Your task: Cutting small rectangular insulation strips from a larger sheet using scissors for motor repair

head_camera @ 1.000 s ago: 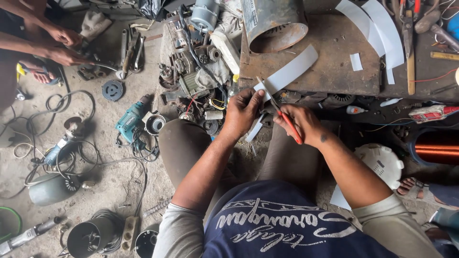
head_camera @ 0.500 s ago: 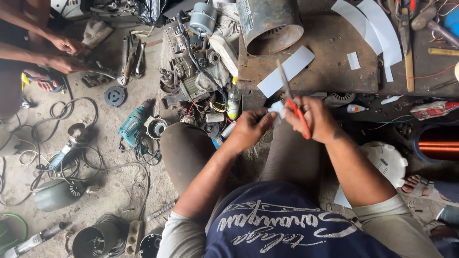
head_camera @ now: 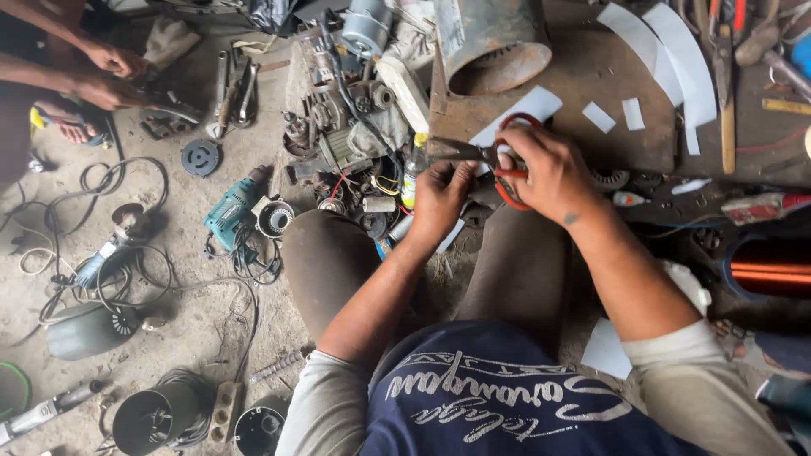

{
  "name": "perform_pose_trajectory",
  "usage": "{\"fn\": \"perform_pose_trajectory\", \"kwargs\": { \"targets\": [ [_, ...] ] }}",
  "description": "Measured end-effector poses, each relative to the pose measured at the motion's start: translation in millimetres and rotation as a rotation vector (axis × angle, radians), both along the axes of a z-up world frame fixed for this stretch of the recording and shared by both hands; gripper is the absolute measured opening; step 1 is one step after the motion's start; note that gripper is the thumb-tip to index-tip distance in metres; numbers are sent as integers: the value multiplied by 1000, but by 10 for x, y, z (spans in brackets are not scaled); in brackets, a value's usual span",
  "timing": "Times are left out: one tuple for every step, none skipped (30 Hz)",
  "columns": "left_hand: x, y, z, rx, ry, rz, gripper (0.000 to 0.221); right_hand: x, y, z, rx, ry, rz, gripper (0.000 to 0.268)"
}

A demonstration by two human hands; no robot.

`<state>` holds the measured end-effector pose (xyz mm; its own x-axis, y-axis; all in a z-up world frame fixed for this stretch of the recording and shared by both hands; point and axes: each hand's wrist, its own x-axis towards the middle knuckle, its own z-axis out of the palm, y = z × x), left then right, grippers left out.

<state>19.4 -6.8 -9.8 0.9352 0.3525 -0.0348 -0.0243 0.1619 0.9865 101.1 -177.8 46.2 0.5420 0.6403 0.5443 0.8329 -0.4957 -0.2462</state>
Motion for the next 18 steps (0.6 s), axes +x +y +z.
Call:
{"fn": "perform_pose_trajectory", "kwargs": {
  "targets": [
    [-42,-4,53,23,23,11,34,-92,50,52,-27,-17,-5,25],
    [-32,13,88,22,25,27,34,-45,45,39,-27,-16,11,25],
    [-61,13,111,7,-4,27,33,-54,12,11,-4,8,13,25],
    [-83,5,131,-8,-33,28,32,-58,-28,-20,20,32,14,24],
    [-85,11,101,-13,-28,17,32,-102,-34,39,16,36,3,24],
    [-83,14,74,-2,-41,-2,34,-143,-42,102,50,86,36,28],
    [-47,32,57,10,-61,-13,36,-141,-28,178,86,129,77,34],
    [-65,40,68,6,-63,-17,36,-213,-109,180,83,126,72,34],
    [-83,56,78,33,-52,-42,36,-265,-175,183,143,145,67,40],
    [-104,76,84,59,-41,-66,35,-319,-237,184,203,164,61,49],
    [-113,80,53,56,-31,-56,35,-400,-401,99,200,175,69,49],
    [-120,79,22,73,-43,-65,36,-477,-572,17,393,761,169,40],
    [-114,80,-7,95,-59,-86,36,-570,-749,-70,586,1345,254,41],
    [-141,113,8,96,-52,-89,36,-648,-665,-78,590,1351,251,41],
    [-137,123,30,80,-57,-102,36,-718,-604,-72,652,1635,-178,21],
    [-132,128,52,64,-62,-114,36,-785,-547,-65,693,1887,-633,22],
    [-130,121,52,61,-59,-122,36,-818,-651,-184,698,1887,-642,22],
    [-133,113,51,59,-61,-122,36,-857,-756,-303,374,1539,-315,34]
  ]
}}
